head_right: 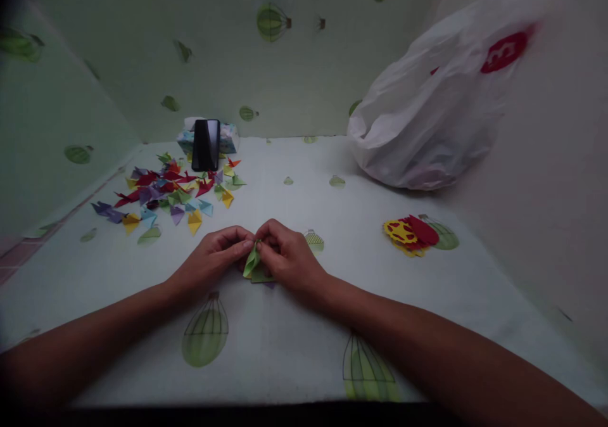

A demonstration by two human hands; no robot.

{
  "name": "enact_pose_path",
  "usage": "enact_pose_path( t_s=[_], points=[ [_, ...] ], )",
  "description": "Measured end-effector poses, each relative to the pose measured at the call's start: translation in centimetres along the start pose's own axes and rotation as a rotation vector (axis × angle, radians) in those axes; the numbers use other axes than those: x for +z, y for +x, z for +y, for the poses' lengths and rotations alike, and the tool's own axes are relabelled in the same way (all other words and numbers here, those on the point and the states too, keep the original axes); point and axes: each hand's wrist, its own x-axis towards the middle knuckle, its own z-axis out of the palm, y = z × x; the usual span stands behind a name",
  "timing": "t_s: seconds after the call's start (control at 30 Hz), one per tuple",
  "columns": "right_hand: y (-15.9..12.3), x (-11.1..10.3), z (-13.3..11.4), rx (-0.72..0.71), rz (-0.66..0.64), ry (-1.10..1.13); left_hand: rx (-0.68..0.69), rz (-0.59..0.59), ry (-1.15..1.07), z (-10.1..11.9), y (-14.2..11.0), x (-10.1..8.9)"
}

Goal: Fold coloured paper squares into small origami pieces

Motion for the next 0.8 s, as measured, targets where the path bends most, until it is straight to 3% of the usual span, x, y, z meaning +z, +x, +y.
enact_pose_path(
  t_s=[0.8],
  points=[
    [-0.03,0.19,0.17,0.018,-0.019,0.079,-0.014,0.03,0.027,-0.31,0.32,-0.25]
  ],
)
